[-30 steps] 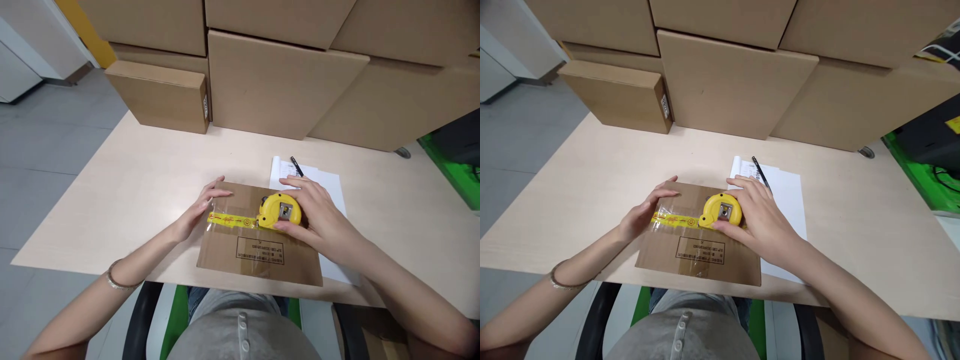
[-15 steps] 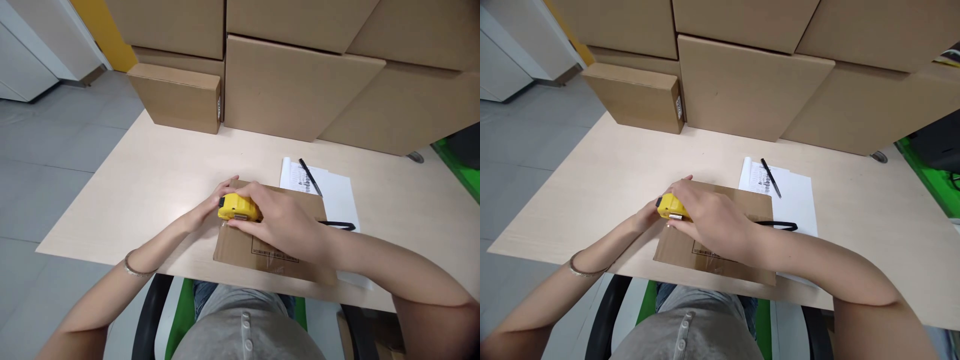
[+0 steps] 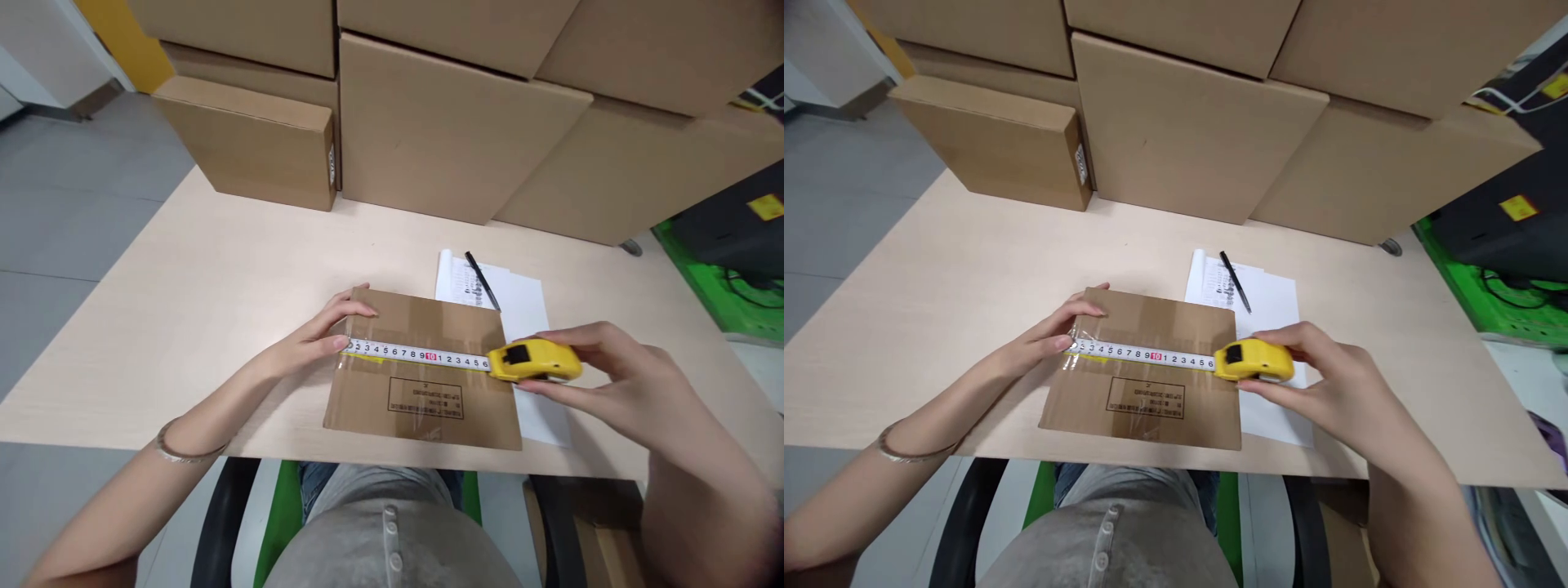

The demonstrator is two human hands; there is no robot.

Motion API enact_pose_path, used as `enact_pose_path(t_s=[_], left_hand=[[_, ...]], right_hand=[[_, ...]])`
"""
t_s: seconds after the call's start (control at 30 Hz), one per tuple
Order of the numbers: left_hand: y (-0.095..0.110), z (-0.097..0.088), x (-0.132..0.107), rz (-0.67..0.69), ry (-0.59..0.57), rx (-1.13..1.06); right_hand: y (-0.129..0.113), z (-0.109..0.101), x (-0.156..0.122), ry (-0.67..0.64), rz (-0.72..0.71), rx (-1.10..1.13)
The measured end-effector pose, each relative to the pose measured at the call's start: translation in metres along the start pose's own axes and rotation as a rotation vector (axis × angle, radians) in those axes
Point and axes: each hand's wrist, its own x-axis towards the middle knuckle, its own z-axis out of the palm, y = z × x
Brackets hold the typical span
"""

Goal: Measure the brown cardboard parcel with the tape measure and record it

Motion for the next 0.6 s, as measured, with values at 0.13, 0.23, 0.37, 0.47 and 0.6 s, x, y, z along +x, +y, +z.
enact_pose_path(t_s=[0.13, 0.23, 0.37, 0.47, 0.6], left_hand=[[-0.004, -0.002, 0.000, 0.008, 0.012, -0.019], [-0.003, -0.001, 0.001, 0.016, 0.019, -0.019], [-0.001, -0.001, 0.000, 0.016, 0.022, -0.021], [-0.002, -0.002, -0.001, -0.002, 0.027, -0.023], [-0.005, -0.004, -0.002, -0.038, 0.037, -0.018]], right_hand=[[0.025, -0.016, -0.021, 0.029, 0.113, 0.047], [0.027, -0.013, -0.023, 0.027, 0.113, 0.062], [0.020, -0.007, -0.015, 0.011, 0.141, 0.037], [0.012, -0.014, -0.009, -0.075, 0.189, -0.032], [-0.006, -0.033, 0.003, -0.181, 0.179, -0.127]])
